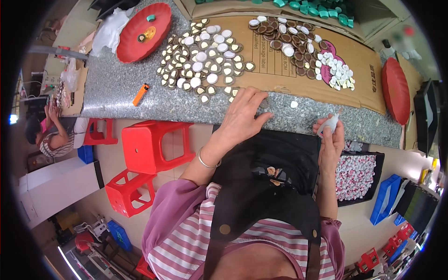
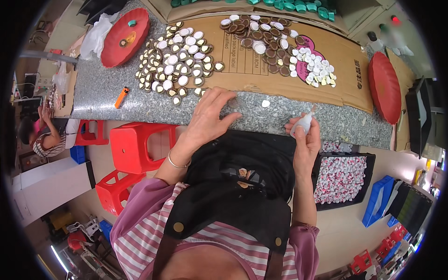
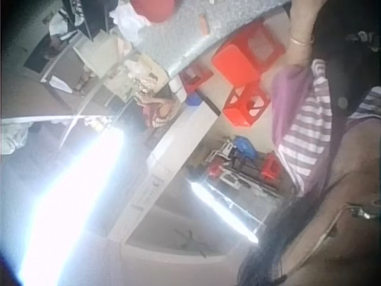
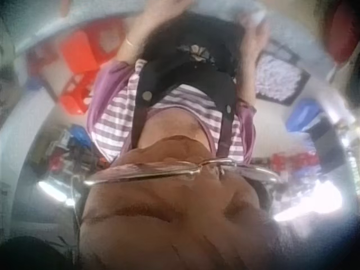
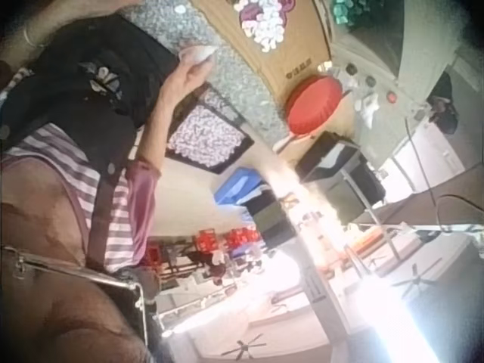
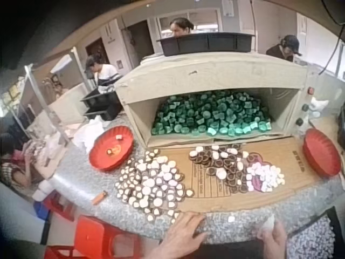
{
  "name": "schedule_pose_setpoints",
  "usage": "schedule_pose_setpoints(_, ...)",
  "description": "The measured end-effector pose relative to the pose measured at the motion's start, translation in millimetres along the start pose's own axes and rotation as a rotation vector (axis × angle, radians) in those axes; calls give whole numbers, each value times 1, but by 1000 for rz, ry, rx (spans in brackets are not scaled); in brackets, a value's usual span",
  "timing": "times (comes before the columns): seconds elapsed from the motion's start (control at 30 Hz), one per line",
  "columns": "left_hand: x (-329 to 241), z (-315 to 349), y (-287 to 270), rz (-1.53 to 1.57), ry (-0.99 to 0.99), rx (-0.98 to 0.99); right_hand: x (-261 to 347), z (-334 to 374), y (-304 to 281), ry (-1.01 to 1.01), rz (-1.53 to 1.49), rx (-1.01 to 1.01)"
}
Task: Glue small circular plastic components together at a workbench.
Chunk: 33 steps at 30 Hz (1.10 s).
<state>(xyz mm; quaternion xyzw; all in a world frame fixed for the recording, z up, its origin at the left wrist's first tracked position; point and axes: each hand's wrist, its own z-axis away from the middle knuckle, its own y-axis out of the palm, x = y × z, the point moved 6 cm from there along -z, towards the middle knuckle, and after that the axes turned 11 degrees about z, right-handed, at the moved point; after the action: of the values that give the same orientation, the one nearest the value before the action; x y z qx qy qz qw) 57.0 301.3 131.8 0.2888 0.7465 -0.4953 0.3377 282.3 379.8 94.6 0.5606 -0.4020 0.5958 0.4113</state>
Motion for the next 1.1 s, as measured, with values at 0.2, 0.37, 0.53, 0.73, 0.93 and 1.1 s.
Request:
schedule_pose_setpoints(0.2,6,-3,11,-97,-28,43,0,-18,14,34,3,139)
schedule_pose_setpoints(0.37,-4,-6,15,-135,99,-16,1,-16,42,79,-24,257)
schedule_pose_setpoints(0.53,-10,-13,17,197,19,-132,-1,-22,71,119,-177,270)
schedule_pose_setpoints(0.73,-6,-9,27,452,-60,-108,-2,-31,77,159,-313,251)
schedule_pose_setpoints(0.93,-2,-6,28,608,-133,39,-5,-36,73,278,-226,273)
schedule_pose_setpoints(1.1,12,0,40,1282,-249,118,2,-40,77,286,-214,366)
